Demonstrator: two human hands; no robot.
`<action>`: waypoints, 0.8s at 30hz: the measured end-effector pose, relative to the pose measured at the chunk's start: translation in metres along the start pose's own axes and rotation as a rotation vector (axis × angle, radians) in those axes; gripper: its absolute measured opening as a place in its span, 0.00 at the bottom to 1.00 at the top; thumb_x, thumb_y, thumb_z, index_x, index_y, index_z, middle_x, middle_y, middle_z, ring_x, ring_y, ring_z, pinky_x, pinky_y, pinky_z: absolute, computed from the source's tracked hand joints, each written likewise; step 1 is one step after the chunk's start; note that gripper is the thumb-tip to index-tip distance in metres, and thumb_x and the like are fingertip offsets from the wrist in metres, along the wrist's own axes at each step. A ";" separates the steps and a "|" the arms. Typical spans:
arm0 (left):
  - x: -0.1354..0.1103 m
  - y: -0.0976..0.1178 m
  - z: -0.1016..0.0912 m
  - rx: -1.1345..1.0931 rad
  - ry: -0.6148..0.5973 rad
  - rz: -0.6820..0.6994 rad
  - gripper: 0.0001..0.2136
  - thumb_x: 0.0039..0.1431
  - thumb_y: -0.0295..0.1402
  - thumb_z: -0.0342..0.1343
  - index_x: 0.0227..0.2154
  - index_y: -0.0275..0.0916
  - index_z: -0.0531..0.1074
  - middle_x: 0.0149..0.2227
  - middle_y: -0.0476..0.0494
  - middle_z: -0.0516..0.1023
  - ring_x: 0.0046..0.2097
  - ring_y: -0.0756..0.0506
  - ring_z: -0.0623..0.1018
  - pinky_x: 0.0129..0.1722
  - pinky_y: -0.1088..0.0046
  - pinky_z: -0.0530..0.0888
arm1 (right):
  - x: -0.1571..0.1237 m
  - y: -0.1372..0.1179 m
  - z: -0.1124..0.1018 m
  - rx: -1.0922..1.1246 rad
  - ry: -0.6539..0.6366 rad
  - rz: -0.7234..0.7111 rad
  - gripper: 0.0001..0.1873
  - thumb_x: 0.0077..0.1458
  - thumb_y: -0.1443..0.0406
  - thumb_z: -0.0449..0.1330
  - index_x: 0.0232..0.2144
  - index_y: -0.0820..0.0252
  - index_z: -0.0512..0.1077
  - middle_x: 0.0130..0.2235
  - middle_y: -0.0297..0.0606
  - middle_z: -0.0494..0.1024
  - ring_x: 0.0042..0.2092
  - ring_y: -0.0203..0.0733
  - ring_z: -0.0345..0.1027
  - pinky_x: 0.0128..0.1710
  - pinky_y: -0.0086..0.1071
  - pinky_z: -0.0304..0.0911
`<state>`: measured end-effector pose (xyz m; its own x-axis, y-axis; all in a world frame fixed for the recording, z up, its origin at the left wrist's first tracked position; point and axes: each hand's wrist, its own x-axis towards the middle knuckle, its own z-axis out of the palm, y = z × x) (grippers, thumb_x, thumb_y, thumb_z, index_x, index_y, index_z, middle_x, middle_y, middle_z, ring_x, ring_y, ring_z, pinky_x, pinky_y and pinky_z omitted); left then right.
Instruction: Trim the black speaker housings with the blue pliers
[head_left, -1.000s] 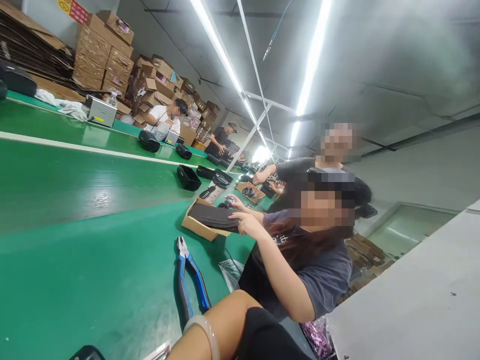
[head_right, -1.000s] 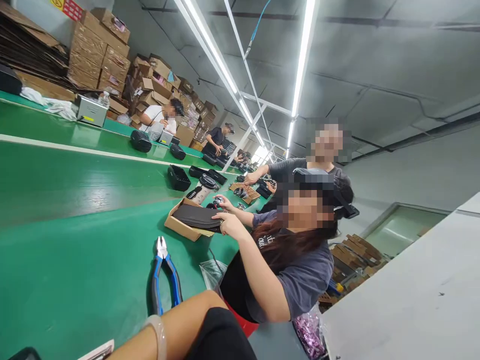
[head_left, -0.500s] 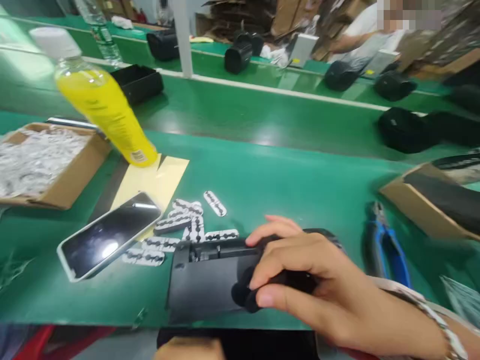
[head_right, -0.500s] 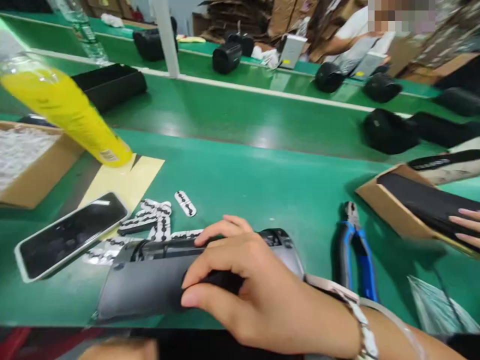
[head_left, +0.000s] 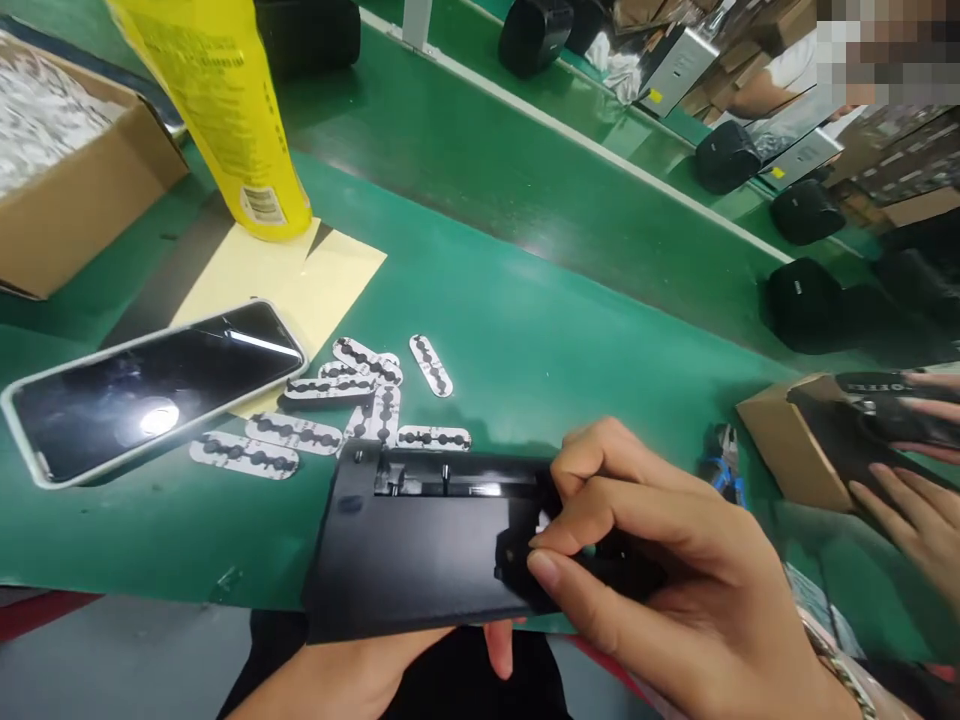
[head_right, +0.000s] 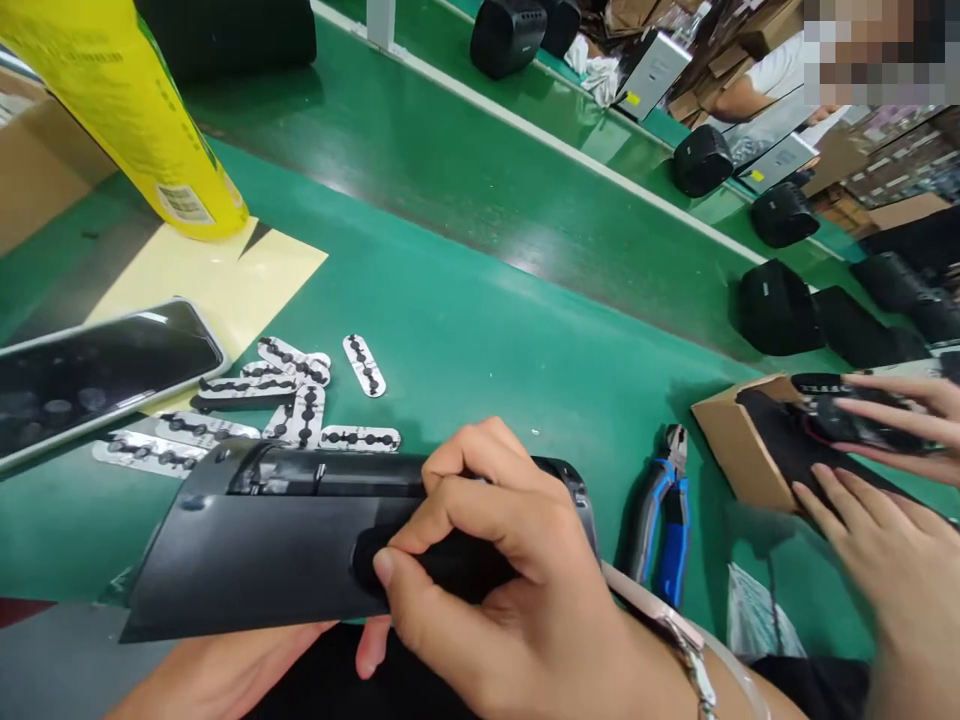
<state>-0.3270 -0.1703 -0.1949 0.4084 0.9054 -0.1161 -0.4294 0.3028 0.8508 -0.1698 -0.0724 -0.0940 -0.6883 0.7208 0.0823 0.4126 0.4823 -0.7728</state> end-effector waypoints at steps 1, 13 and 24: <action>0.003 0.001 0.000 -0.045 -0.031 0.006 0.18 0.64 0.40 0.41 0.28 0.38 0.71 0.35 0.47 0.74 0.41 0.46 0.73 0.49 0.69 0.67 | 0.000 0.000 0.000 -0.002 0.011 0.007 0.06 0.49 0.72 0.61 0.23 0.60 0.70 0.26 0.34 0.64 0.30 0.34 0.60 0.28 0.29 0.59; 0.026 0.006 0.016 -0.587 -0.081 0.040 0.11 0.59 0.38 0.53 0.30 0.34 0.72 0.28 0.47 0.71 0.31 0.51 0.72 0.33 0.77 0.71 | 0.004 -0.005 0.002 -0.026 0.060 0.054 0.10 0.47 0.72 0.59 0.18 0.60 0.67 0.23 0.33 0.63 0.29 0.35 0.59 0.28 0.32 0.58; 0.025 -0.011 0.013 -0.645 -0.069 0.081 0.11 0.61 0.39 0.50 0.32 0.40 0.75 0.32 0.49 0.76 0.36 0.47 0.76 0.42 0.68 0.74 | 0.006 -0.007 0.000 -0.018 -0.013 0.073 0.09 0.49 0.71 0.61 0.20 0.60 0.67 0.24 0.33 0.64 0.30 0.35 0.59 0.33 0.33 0.59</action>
<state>-0.3014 -0.1547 -0.2008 0.3959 0.9182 -0.0132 -0.8492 0.3716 0.3751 -0.1771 -0.0717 -0.0881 -0.6634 0.7480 0.0175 0.4730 0.4374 -0.7649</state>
